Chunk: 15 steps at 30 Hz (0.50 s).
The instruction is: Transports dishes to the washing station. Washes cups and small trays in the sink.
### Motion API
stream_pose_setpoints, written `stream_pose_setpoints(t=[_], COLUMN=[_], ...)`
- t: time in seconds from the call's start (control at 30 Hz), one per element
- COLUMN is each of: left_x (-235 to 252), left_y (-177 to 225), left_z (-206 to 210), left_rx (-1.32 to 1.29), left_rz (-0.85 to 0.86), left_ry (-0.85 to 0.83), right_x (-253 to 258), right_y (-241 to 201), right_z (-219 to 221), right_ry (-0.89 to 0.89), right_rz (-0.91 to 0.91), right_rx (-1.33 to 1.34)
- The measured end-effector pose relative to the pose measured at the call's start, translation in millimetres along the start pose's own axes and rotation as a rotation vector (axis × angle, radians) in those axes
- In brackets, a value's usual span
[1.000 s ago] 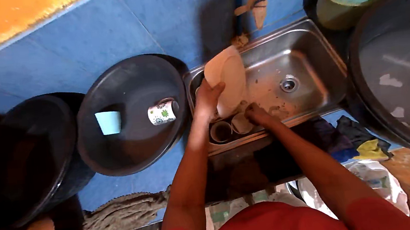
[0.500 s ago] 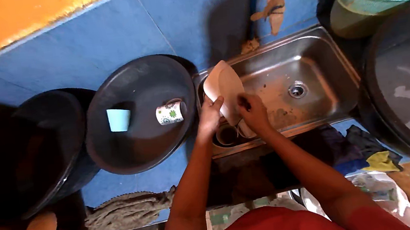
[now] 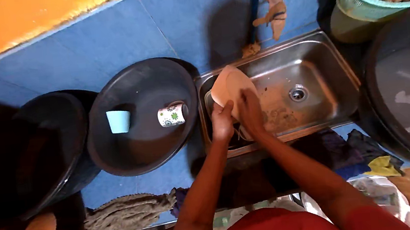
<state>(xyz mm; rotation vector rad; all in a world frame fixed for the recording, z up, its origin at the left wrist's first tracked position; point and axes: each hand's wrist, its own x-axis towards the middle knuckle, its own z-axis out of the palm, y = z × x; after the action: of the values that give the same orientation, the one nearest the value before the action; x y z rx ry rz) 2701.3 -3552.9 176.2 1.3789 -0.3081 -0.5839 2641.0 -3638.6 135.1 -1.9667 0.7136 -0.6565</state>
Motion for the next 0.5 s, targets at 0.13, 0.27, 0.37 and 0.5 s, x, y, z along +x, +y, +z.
stream_pose_setpoints(t=[0.13,0.27,0.37,0.5], left_x=[1,-16,-28,-24], left_y=[-5,38,88,123], left_z=[-7,-28,-59,-113], left_rx=[0.025,0.278,0.653,1.200], left_rz=[0.016,0.351,0.607,0.411], left_ry=[0.034,0.042,0.197,0.371], right_x=[-22,4,5,-2], right_y=[13,42,54,40], right_z=[20,2,2,-1], right_ry=[0.020,-0.212,-0.519,-0.578], right_rz=[-0.116,0.224,0.225,0.238], right_rx=[0.061,-0.025,-0.230,-0.197])
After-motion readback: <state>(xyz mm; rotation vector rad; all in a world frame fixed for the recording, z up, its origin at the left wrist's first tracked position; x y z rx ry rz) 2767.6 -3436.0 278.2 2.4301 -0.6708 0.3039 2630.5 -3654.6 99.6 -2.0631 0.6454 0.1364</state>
